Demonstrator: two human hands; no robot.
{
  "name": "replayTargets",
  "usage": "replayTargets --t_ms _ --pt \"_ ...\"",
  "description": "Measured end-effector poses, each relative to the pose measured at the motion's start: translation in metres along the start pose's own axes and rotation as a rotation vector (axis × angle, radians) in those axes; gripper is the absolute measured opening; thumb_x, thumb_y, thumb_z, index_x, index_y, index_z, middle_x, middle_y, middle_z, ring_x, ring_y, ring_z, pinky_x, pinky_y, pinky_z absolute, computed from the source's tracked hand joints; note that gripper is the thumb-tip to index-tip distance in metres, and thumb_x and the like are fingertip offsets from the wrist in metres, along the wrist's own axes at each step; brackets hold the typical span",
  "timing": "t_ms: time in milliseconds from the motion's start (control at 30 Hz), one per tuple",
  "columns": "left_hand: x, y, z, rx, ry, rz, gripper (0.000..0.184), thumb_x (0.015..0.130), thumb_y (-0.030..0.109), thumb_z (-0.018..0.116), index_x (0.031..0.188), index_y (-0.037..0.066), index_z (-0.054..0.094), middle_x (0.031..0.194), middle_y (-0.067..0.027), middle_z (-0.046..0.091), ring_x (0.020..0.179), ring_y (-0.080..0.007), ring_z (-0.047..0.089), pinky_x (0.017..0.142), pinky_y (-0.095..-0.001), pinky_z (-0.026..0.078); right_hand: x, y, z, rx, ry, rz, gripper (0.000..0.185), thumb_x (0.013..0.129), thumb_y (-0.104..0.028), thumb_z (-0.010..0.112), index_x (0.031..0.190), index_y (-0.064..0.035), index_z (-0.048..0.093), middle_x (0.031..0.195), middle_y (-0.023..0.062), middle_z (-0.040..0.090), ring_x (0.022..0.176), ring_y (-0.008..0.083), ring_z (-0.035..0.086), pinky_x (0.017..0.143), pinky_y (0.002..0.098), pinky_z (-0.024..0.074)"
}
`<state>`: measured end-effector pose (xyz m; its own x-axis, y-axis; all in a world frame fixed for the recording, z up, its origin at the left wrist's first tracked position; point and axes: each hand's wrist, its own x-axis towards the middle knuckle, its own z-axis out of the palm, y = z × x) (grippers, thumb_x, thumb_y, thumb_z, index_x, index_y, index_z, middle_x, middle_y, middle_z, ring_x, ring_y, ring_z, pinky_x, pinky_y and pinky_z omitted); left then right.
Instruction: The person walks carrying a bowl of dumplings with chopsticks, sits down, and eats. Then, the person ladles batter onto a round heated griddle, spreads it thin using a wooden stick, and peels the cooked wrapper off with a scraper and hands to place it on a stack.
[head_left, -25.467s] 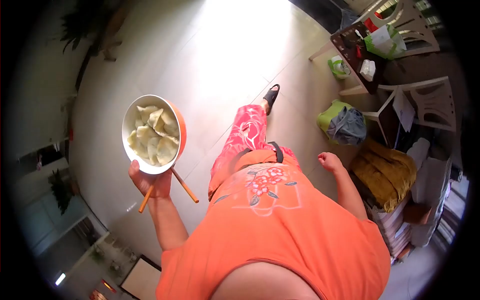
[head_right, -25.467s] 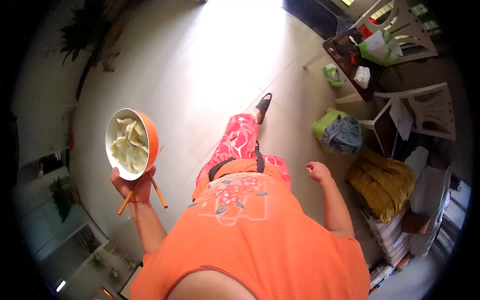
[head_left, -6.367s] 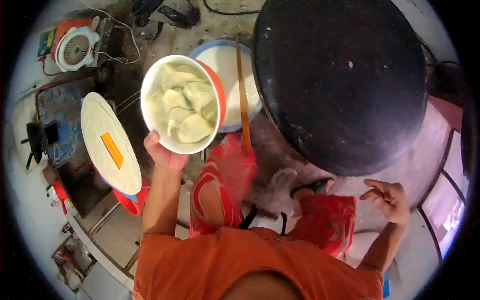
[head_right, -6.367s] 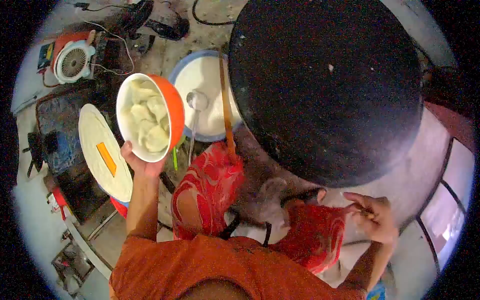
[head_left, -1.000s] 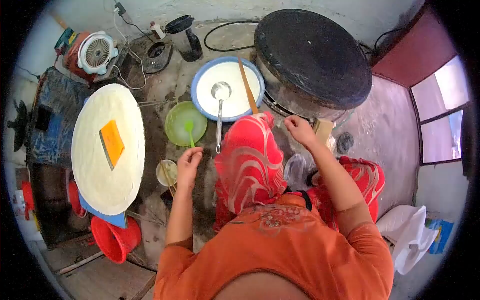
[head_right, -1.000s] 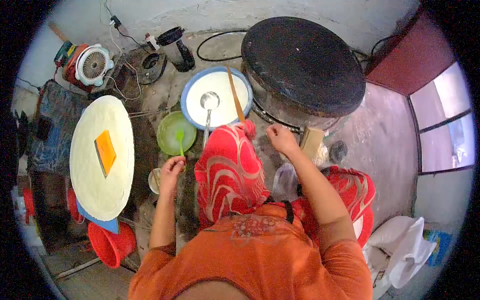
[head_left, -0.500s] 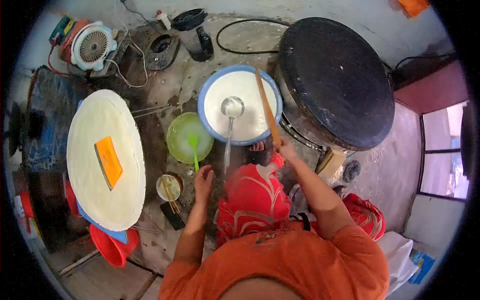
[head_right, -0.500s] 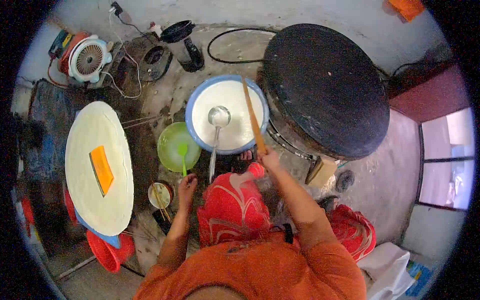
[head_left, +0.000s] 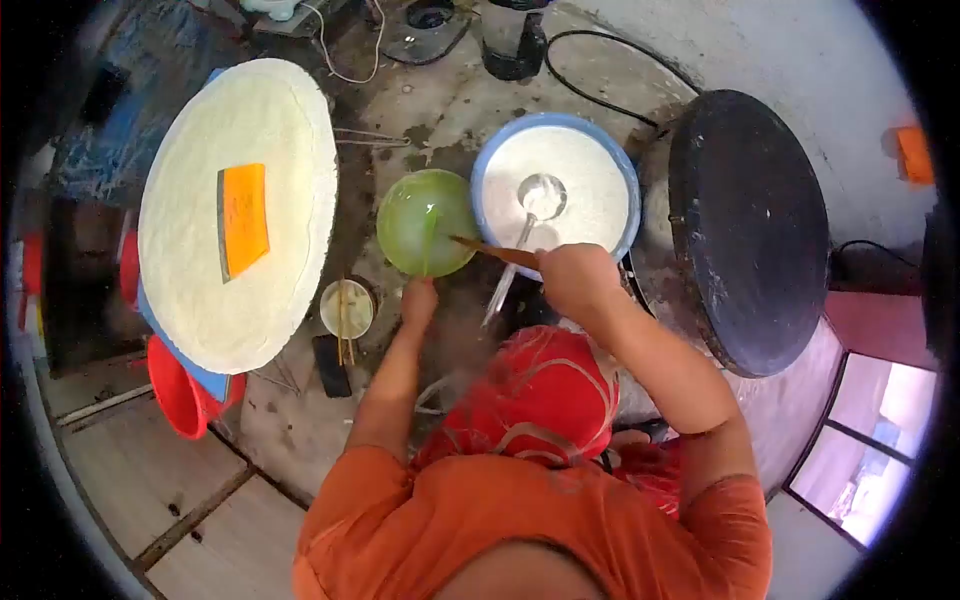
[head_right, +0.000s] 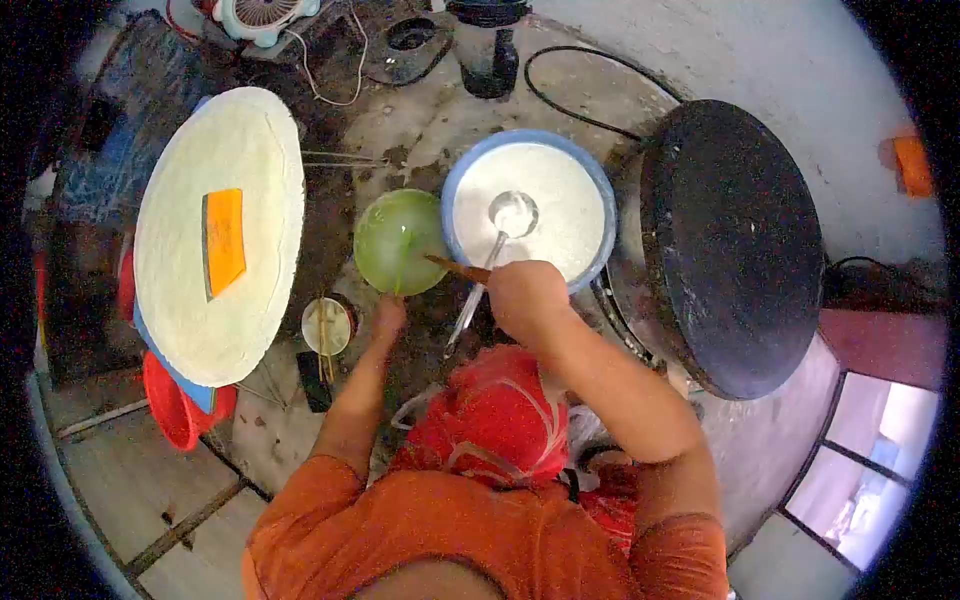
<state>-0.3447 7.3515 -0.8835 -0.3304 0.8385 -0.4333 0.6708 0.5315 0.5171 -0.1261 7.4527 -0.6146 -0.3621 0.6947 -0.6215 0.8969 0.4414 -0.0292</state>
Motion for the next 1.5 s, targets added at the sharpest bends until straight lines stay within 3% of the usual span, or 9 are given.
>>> replayTargets --t_ms 400,633,700,733,833,1033,1200,1333,1500 --pt "-0.012 -0.021 0.019 -0.292 0.172 -0.022 0.027 0.086 0.022 0.045 0.077 0.0 0.056 0.075 -0.0241 0.056 0.07 -0.0423 0.055 0.059 -0.0456 0.042 0.048 -0.001 0.046 0.427 -0.043 0.127 0.027 0.078 -0.024 0.054 0.102 -0.016 0.063 0.09 0.0133 0.063 0.083 0.0306 0.061 0.074 0.0397 0.0489" --pt "0.005 -0.004 -0.018 -0.066 -0.076 -0.096 0.036 0.084 0.03 0.052 0.087 -0.005 0.061 0.075 -0.025 0.059 0.072 -0.0414 0.056 0.068 -0.0462 0.045 -0.034 0.01 0.007 0.146 0.135 0.147 0.032 0.081 -0.025 0.054 0.111 -0.0158 0.058 0.079 0.0142 0.063 0.074 0.0318 0.061 0.065 0.0422 0.049" --pt "-0.017 0.025 -0.026 0.415 0.648 0.425 0.041 0.084 0.035 0.053 0.094 -0.004 0.06 0.08 -0.0222 0.061 0.073 -0.0394 0.057 0.069 -0.045 0.046 -0.049 0.03 0.02 0.093 0.142 0.2 0.031 0.081 -0.025 0.054 0.109 -0.0131 0.056 0.077 0.0143 0.062 0.072 0.0328 0.061 0.063 0.0429 0.0484" --pt "-0.019 0.038 -0.018 0.414 0.644 0.447 0.041 0.084 0.035 0.053 0.094 -0.004 0.06 0.08 -0.0222 0.061 0.073 -0.0394 0.057 0.069 -0.045 0.046 -0.06 0.038 0.026 0.21 0.243 0.199 0.027 0.081 -0.025 0.055 0.105 -0.0119 0.057 0.076 0.0151 0.062 0.071 0.0335 0.06 0.062 0.0434 0.0479" --pt "-0.035 0.066 0.003 -0.539 -0.566 0.22 0.047 0.086 0.046 0.049 0.103 0.002 0.055 0.077 -0.0077 0.058 0.075 -0.0221 0.057 0.075 -0.0421 0.047 -0.106 0.061 0.042 0.453 0.424 0.316 0.022 0.078 -0.025 0.06 0.091 -0.0076 0.057 0.07 0.0169 0.06 0.069 0.0365 0.058 0.06 0.0444 0.0456" --pt "-0.029 0.121 0.011 -1.662 -1.289 -0.583 0.038 0.089 0.032 0.05 0.105 -0.002 0.051 0.08 -0.0088 0.056 0.07 -0.0177 0.057 0.066 -0.0333 0.052 -0.22 0.096 0.062 1.003 0.435 0.583 0.02 0.081 -0.02 0.063 0.083 -0.0009 0.055 0.06 0.0069 0.055 0.048 0.0158 0.053 0.045 0.0302 0.0398" --pt "-0.035 0.179 -0.012 -1.095 -0.849 -0.45 0.023 0.092 0.023 0.04 0.097 0.003 0.05 0.064 -0.003 0.047 0.044 -0.009 0.037 0.033 -0.0215 0.028 -0.275 0.125 0.108 1.196 0.601 0.602 0.015 0.081 -0.012 0.062 0.088 0.0003 0.057 0.064 0.0013 0.052 0.055 0.0078 0.046 0.051 0.0244 0.0393" --pt "-0.076 0.195 -0.037 -0.626 -0.622 -0.134 0.025 0.092 0.025 0.041 0.096 0.003 0.053 0.06 -0.0018 0.047 0.044 -0.0091 0.04 0.037 -0.0233 0.032 -0.293 0.14 0.133 1.204 0.735 0.612 0.014 0.08 -0.01 0.062 0.088 0.0013 0.057 0.067 0.002 0.052 0.063 0.009 0.045 0.058 0.0235 0.0392" --pt "-0.088 0.195 -0.025 0.482 -0.284 0.482 0.026 0.089 0.024 0.042 0.098 0.004 0.056 0.078 -0.0192 0.062 0.067 -0.0341 0.059 0.06 -0.0434 0.046 -0.306 0.144 0.124 1.217 0.745 0.649 0.013 0.08 -0.008 0.062 0.087 0.0013 0.057 0.065 0.0009 0.051 0.06 0.0088 0.043 0.055 0.0237 0.0386"
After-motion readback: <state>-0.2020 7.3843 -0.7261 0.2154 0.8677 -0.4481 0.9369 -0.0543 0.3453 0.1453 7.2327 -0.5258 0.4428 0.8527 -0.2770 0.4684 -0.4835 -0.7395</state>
